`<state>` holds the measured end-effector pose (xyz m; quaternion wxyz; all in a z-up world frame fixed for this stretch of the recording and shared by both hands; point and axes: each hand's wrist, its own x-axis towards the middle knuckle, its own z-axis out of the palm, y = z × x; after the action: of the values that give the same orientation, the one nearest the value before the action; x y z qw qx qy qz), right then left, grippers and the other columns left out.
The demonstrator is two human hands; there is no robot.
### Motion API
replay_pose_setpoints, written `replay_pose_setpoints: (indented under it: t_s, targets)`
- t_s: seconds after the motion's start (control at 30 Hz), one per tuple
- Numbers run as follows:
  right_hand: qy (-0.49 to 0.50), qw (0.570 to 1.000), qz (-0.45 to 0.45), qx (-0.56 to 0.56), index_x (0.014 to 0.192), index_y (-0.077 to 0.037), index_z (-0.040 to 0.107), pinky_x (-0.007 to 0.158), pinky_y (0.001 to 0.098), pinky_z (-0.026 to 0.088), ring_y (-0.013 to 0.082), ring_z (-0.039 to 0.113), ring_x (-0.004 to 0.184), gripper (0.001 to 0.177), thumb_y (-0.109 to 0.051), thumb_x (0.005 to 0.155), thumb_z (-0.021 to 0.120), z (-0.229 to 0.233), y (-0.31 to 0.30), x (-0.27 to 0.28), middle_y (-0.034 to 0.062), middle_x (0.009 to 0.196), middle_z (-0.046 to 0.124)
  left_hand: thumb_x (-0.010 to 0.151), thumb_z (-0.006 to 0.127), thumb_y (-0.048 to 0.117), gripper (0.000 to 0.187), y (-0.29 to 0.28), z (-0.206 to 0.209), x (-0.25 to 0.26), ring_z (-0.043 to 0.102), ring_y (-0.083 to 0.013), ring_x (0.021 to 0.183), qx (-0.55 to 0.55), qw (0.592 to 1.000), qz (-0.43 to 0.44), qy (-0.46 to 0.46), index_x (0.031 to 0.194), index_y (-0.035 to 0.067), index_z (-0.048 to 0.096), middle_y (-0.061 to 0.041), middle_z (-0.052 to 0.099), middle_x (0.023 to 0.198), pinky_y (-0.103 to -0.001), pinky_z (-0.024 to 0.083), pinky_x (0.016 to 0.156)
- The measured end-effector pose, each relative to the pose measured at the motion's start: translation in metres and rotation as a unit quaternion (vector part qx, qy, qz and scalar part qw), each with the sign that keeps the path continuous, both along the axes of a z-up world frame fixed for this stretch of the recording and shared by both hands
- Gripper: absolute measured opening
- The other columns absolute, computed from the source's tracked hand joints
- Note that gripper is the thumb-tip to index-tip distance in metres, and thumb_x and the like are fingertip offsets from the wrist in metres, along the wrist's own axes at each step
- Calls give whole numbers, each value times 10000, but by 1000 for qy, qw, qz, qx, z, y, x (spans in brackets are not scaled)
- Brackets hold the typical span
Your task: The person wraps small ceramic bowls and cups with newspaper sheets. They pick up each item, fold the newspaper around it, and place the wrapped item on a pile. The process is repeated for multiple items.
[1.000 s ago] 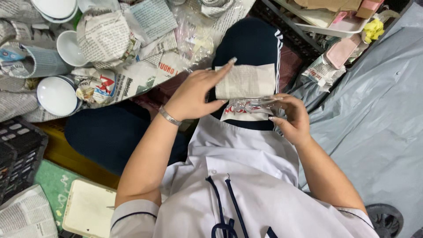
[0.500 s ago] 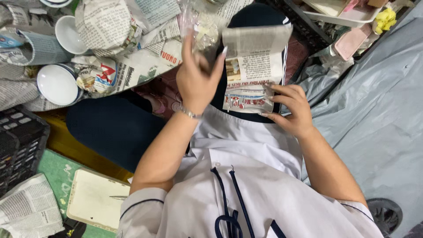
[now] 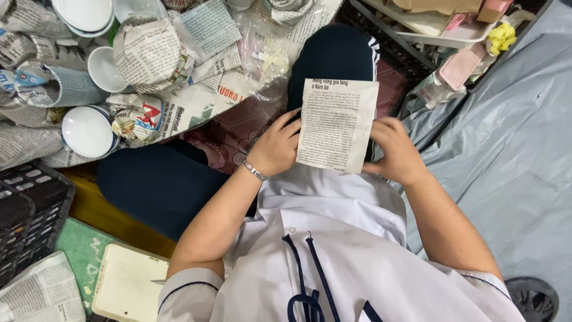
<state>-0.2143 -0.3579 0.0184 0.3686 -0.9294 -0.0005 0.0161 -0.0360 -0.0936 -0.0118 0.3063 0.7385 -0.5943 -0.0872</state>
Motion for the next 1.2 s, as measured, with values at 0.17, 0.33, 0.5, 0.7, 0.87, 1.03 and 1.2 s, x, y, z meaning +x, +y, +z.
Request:
replay_pose_setpoints:
  t_s: [0.17, 0.33, 0.5, 0.7, 0.87, 1.03, 1.2]
  targets:
    - [-162, 983, 24, -87, 1186, -78, 665, 980, 475, 486, 368, 571, 1125, 615, -128, 605, 860, -8, 5, -1, 124, 1330, 625, 907, 655, 106, 415, -7, -4, -5, 466, -392, 1372, 36, 997, 23, 57, 1321, 92, 667, -125, 591, 1409, -459, 415, 1173]
    - [-202, 973, 11, -108, 1221, -57, 652, 961, 457, 504, 365, 584, 1090, 593, -113, 668, 856, -23, 1, 0, 120, 1358, 631, 771, 749, 522, 734, -15, 6, -4, 449, -387, 1362, 52, 998, 9, 45, 1347, 82, 637, -148, 552, 1397, -511, 308, 1186]
    - [-234, 968, 6, -89, 1245, 13, 616, 927, 459, 504, 378, 596, 1051, 582, -214, 762, 847, -32, 4, 5, 158, 1318, 635, 758, 719, 667, 764, -13, 21, -1, 463, -355, 1349, 36, 999, -31, 1, 1294, 124, 676, -135, 596, 1391, -521, 281, 1180]
    - [-229, 972, -38, -40, 1217, 14, 612, 918, 466, 500, 386, 594, 1027, 547, -265, 795, 821, -42, 17, -3, 190, 1181, 631, 959, 769, 412, 373, -9, 4, -13, 566, -289, 1305, -35, 999, -26, -3, 1234, 162, 738, -71, 658, 1338, -485, 435, 1157]
    - [-195, 977, -87, 4, 1165, -9, 624, 905, 459, 493, 372, 614, 1007, 470, -219, 775, 780, -40, 26, -11, 162, 1129, 636, 956, 780, 307, 258, -3, 0, -27, 570, -309, 1283, -183, 980, 3, -74, 1156, 157, 716, -93, 650, 1252, -556, 482, 1123]
    - [-200, 974, -99, 31, 1195, -1, 623, 910, 450, 482, 376, 613, 1032, 501, -227, 792, 816, -34, 33, -18, 174, 1177, 646, 940, 767, 277, 134, 9, -2, -29, 608, -288, 1238, -169, 974, 46, -146, 1027, 175, 762, -53, 678, 1215, -538, 482, 1092]
    - [-205, 977, -52, 16, 1188, -19, 638, 916, 460, 481, 367, 605, 1039, 560, -250, 737, 875, -25, 27, -18, 158, 1165, 656, 918, 750, 177, 68, 19, -3, -24, 661, -290, 1208, -199, 965, 57, -161, 941, 115, 768, -60, 714, 1209, -500, 501, 1106]
